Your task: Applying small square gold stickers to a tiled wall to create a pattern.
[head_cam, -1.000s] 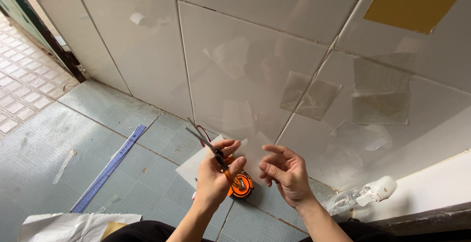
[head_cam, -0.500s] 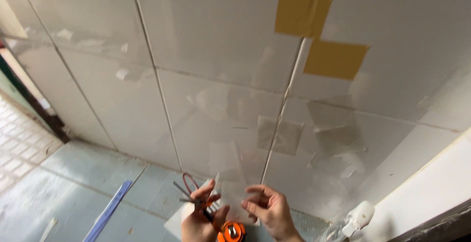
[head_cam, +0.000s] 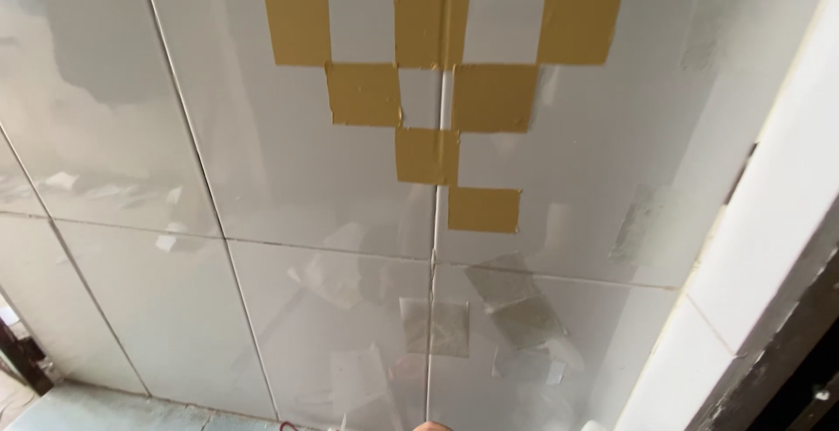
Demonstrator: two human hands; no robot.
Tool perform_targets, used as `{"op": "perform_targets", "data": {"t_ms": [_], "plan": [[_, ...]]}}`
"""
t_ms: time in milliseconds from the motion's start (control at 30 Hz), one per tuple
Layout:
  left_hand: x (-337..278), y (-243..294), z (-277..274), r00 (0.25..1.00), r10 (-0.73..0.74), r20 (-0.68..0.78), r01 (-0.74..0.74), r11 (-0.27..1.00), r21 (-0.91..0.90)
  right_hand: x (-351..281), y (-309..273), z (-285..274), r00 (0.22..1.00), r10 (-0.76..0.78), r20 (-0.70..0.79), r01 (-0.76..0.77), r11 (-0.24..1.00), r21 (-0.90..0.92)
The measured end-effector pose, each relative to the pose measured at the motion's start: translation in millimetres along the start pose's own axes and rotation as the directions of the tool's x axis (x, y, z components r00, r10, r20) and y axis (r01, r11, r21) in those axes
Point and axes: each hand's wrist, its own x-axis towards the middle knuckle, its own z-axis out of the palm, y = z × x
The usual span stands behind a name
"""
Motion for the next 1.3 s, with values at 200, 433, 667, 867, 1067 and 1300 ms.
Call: {"op": "perform_targets", "data": {"t_ms": [200, 433, 667, 867, 1067, 1300], "plan": [[35.7, 53.8, 45.2, 0.994, -0.094, 0.048, 0.098, 0.991, -0.096, -20.6, -86.5, 7.9, 0.99, -0.097, -0.101, 0.105, 0.992, 0.076], [-209.6, 202.6, 320.8, 0.118, 0.993, 0.024, -0.857, 0.089, 0.508, -3.8, -198.8, -16.0, 0.815, -0.568, 0.119, 0.576, 0.815, -0.055], [-209.7, 323.2, 446.6, 0.077, 0.987, 0.141, -0.939, 0.024, 0.344, -34.5, -362.4, -11.3, 0.523, -0.85, 0.068, 0.809, 0.47, -0.353], [-179.6, 345.8, 485.0, 0.058, 0.99, 0.125, -0.967, 0.025, 0.254, -12.8, -400.1, -22.6, 0.379, -0.925, 0.042, 0.727, 0.269, -0.631], [-173.2, 350.2, 488.2, -0.036, 0.986, 0.16, -0.914, -0.097, 0.394, 8.6, -401.3, -27.6, 0.351, -0.934, 0.068, 0.707, 0.217, -0.673], [-151.0, 342.3, 481.8, -0.104, 0.971, 0.214, -0.844, -0.2, 0.497, 10.7, -398.9, -27.5, 0.36, -0.931, 0.066, 0.696, 0.221, -0.683]]}}
